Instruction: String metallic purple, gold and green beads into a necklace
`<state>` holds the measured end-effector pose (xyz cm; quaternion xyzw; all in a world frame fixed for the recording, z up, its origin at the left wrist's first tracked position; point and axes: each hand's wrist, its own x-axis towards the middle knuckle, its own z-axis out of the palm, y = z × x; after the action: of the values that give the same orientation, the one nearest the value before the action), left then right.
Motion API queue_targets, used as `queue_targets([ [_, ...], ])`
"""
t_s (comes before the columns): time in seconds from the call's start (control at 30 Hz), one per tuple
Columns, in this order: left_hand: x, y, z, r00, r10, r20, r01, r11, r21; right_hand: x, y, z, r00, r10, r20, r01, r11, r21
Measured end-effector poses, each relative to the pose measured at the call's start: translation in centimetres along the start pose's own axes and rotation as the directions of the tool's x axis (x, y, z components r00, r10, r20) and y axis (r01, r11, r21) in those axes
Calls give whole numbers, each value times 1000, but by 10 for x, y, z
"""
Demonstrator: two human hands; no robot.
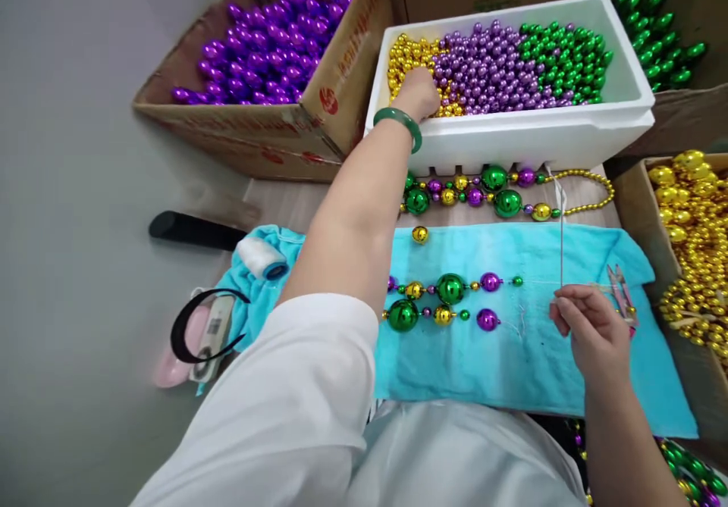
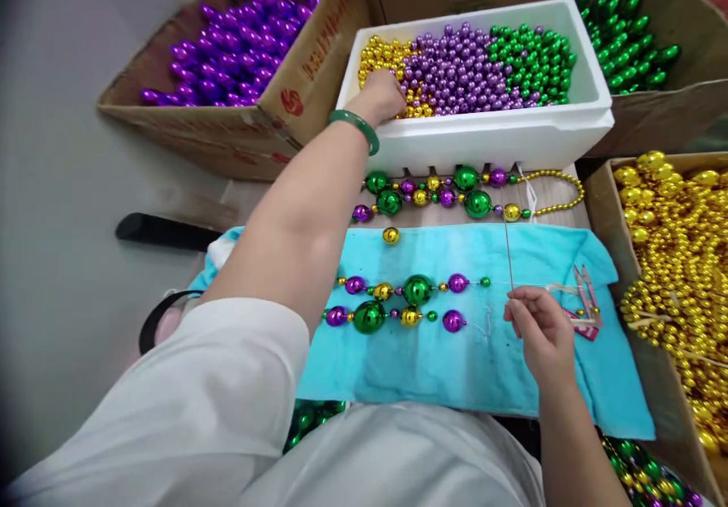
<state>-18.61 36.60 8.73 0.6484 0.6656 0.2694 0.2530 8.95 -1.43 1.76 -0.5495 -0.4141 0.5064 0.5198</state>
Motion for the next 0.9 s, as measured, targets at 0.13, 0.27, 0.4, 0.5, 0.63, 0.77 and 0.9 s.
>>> queue_targets([
  [0.13, -67, 25, -4, 992, 90, -92, -106, 978, -180, -10, 0, -7, 998, -61, -24, 60, 998, -25],
  [0.27, -183, 33, 9, 993, 38, 109, 42, 757, -652, -27, 4, -4, 996, -84, 19, 85, 991, -104],
  [0.4, -283, 13, 29, 914, -32, 405, 398, 272, -876, -47, 17, 7, 989, -58, 135, 80, 984, -160],
  [0.5, -319, -4, 36, 902, -90, 423, 429, 70, -900, -58, 26, 13, 980, -64, 186, 101, 976, -195],
  [0.63, -336, -18, 33, 918, -117, 380, 379, -28, -925, -64, 31, 18, 968, -66, 244, 123, 967, -224],
  [0.77, -344, -25, 25, 928, -106, 357, 352, -62, -934, -66, 30, 25, 963, -77, 257, 139, 962, -234],
  [0.9, -347, -28, 20, 939, -83, 333, 326, -90, -941, -65, 27, 31, 965, -84, 249, 146, 959, -242],
])
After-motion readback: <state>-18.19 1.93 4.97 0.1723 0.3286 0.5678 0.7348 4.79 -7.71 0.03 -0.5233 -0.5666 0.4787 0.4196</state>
